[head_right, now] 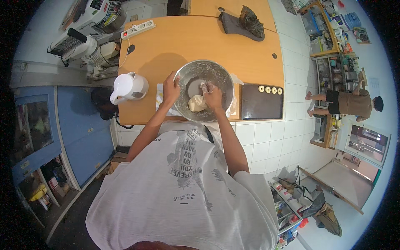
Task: The person shapes dough into a doughnut ring by hand, places it onto a baking tray, kneads dough inside a metal bowl, and shapes another piece of dough.
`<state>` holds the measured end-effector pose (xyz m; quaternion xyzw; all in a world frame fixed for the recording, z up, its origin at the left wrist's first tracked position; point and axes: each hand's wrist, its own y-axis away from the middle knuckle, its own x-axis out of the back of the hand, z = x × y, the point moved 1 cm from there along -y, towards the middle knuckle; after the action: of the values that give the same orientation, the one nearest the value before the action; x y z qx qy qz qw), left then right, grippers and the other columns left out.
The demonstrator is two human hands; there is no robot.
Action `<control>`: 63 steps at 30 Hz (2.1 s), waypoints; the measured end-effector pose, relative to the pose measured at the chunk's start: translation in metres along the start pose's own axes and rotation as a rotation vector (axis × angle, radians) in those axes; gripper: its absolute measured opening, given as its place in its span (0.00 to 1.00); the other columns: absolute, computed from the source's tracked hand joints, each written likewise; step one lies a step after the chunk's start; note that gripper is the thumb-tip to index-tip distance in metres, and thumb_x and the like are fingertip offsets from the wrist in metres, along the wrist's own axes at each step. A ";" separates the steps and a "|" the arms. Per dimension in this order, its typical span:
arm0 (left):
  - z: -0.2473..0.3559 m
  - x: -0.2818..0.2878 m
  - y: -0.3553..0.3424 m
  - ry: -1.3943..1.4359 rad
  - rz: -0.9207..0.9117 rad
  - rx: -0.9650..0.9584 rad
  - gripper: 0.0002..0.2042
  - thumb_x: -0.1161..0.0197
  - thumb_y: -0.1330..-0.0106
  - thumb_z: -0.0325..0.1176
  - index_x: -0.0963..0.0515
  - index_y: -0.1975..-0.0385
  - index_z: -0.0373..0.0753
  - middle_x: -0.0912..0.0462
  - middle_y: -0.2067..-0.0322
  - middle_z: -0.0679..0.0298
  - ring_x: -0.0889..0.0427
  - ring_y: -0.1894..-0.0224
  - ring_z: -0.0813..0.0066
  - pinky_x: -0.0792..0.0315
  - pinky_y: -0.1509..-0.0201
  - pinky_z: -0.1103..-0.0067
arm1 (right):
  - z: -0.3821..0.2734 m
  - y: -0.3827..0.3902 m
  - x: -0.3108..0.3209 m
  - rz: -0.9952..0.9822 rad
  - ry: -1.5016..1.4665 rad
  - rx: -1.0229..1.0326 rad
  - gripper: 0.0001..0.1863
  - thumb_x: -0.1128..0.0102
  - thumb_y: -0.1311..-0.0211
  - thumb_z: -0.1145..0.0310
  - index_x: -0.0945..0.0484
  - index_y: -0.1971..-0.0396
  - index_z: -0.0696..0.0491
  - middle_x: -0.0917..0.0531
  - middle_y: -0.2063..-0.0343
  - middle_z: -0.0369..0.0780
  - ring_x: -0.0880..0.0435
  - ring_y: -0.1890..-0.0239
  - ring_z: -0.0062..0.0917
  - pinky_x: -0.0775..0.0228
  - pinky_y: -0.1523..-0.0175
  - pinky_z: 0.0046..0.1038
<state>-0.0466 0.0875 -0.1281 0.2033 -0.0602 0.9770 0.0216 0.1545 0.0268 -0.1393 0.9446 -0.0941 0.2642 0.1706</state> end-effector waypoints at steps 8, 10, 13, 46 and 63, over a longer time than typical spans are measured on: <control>-0.006 -0.002 0.001 -0.039 0.035 -0.029 0.14 0.43 0.31 0.18 0.23 0.47 0.34 0.18 0.57 0.42 0.20 0.52 0.36 0.27 0.51 0.55 | -0.030 0.036 -0.044 -0.122 0.605 0.371 0.19 0.45 0.28 0.55 0.18 0.52 0.54 0.19 0.51 0.49 0.20 0.46 0.47 0.27 0.42 0.49; -0.005 -0.002 0.000 -0.041 0.012 -0.017 0.14 0.43 0.30 0.19 0.23 0.46 0.34 0.18 0.57 0.41 0.20 0.52 0.36 0.27 0.51 0.55 | -0.027 0.041 -0.047 -0.169 0.673 0.375 0.19 0.47 0.27 0.55 0.20 0.52 0.55 0.20 0.50 0.47 0.21 0.44 0.43 0.28 0.41 0.49; 0.001 0.000 0.002 -0.055 -0.026 0.008 0.13 0.43 0.29 0.20 0.23 0.46 0.33 0.18 0.58 0.40 0.19 0.52 0.35 0.26 0.52 0.55 | -0.026 0.046 -0.051 -0.138 0.672 0.437 0.19 0.47 0.28 0.56 0.20 0.53 0.56 0.20 0.51 0.49 0.20 0.45 0.44 0.26 0.43 0.48; 0.005 0.001 0.002 -0.037 -0.024 0.049 0.13 0.44 0.28 0.20 0.23 0.46 0.33 0.17 0.56 0.42 0.19 0.51 0.36 0.27 0.49 0.56 | 0.015 0.043 -0.013 0.190 0.160 0.308 0.19 0.38 0.28 0.62 0.18 0.44 0.57 0.12 0.52 0.54 0.14 0.45 0.46 0.25 0.40 0.39; 0.010 0.000 0.001 -0.025 -0.004 0.007 0.12 0.43 0.29 0.21 0.23 0.48 0.34 0.17 0.56 0.42 0.20 0.51 0.36 0.27 0.51 0.55 | -0.009 -0.004 -0.040 -0.177 0.572 0.541 0.12 0.41 0.31 0.60 0.19 0.61 0.54 0.16 0.59 0.48 0.14 0.56 0.46 0.20 0.51 0.46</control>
<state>-0.0429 0.0855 -0.1190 0.2155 -0.0565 0.9746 0.0221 0.1177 0.0375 -0.1543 0.8482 0.1119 0.5159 -0.0427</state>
